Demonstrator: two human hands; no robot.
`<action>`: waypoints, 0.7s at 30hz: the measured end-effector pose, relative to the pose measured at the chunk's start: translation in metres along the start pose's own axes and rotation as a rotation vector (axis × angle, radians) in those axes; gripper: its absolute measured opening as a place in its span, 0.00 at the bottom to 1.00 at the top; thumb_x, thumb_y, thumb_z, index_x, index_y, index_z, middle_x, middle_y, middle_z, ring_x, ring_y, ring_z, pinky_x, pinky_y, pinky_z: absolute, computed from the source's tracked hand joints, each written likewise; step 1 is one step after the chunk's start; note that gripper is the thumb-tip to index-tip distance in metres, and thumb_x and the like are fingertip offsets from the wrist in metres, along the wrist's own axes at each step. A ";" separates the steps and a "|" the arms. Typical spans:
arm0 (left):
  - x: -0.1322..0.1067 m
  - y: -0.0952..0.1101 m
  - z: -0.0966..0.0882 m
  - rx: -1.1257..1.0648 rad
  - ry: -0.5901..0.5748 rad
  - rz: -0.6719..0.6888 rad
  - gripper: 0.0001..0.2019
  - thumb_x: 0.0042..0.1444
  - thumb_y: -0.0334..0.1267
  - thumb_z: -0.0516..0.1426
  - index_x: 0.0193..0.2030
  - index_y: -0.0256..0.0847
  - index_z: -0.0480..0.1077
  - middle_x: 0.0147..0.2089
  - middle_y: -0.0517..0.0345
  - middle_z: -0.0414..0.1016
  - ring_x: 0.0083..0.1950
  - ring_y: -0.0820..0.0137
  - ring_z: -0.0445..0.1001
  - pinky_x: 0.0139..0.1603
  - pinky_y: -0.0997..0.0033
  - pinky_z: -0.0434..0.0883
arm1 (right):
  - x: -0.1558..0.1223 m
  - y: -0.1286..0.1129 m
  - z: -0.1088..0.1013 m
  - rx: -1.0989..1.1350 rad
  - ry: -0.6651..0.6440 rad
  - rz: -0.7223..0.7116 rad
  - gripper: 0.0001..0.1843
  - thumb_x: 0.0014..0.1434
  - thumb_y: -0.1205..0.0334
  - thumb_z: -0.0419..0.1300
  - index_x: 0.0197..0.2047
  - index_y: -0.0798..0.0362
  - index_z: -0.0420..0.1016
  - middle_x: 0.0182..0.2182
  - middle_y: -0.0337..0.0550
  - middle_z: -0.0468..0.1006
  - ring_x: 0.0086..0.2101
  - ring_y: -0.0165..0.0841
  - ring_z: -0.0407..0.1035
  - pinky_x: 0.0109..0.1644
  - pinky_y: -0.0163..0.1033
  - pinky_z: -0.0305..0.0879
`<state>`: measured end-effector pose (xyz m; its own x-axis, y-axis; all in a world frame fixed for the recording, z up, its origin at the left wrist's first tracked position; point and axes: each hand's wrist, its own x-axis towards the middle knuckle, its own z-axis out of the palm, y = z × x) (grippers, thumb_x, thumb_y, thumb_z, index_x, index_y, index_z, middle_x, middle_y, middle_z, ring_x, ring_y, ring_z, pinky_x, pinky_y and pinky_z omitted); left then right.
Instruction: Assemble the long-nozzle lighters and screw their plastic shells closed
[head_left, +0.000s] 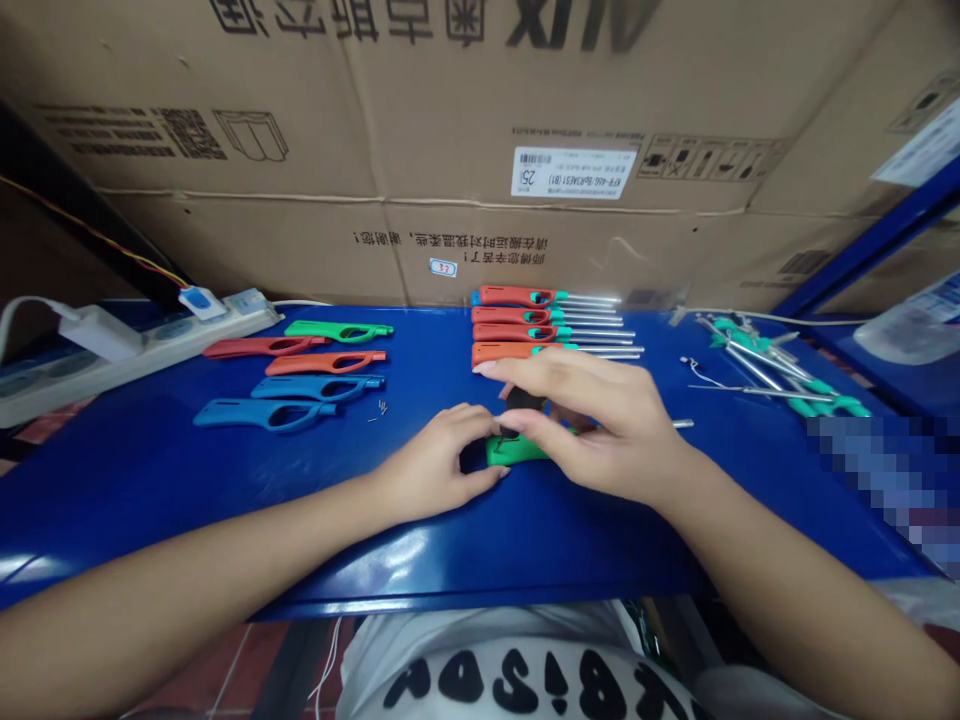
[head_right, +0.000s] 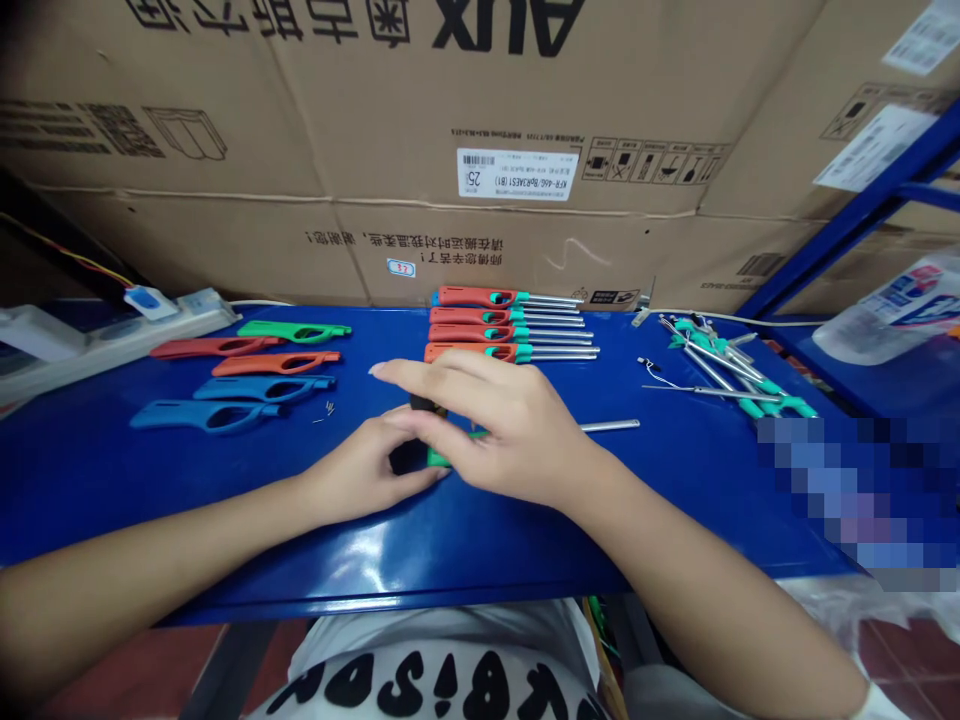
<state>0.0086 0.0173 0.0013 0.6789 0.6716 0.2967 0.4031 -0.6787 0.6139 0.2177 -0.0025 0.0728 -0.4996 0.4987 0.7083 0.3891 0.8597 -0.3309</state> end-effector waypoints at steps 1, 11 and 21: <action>0.000 0.001 0.000 0.004 0.000 0.000 0.09 0.57 0.35 0.64 0.45 0.40 0.73 0.43 0.54 0.77 0.46 0.62 0.75 0.51 0.60 0.73 | -0.001 0.001 -0.001 -0.068 0.012 -0.021 0.18 0.66 0.61 0.62 0.58 0.53 0.75 0.39 0.43 0.83 0.40 0.31 0.77 0.45 0.36 0.75; 0.000 0.000 -0.001 0.021 -0.014 0.016 0.08 0.61 0.37 0.62 0.45 0.40 0.77 0.47 0.51 0.78 0.49 0.60 0.76 0.53 0.58 0.74 | 0.002 0.003 -0.001 0.063 0.036 -0.038 0.16 0.68 0.67 0.58 0.57 0.52 0.77 0.41 0.42 0.84 0.40 0.30 0.78 0.48 0.36 0.74; 0.003 0.001 -0.002 0.012 -0.010 0.022 0.08 0.61 0.39 0.62 0.46 0.42 0.79 0.47 0.52 0.78 0.50 0.60 0.76 0.54 0.57 0.74 | 0.003 0.005 -0.005 0.158 -0.017 -0.014 0.18 0.72 0.66 0.50 0.60 0.53 0.75 0.50 0.45 0.82 0.48 0.29 0.77 0.57 0.37 0.71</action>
<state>0.0102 0.0193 0.0043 0.6939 0.6532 0.3030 0.3949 -0.6971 0.5984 0.2219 0.0022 0.0763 -0.5175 0.4868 0.7037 0.2558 0.8728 -0.4157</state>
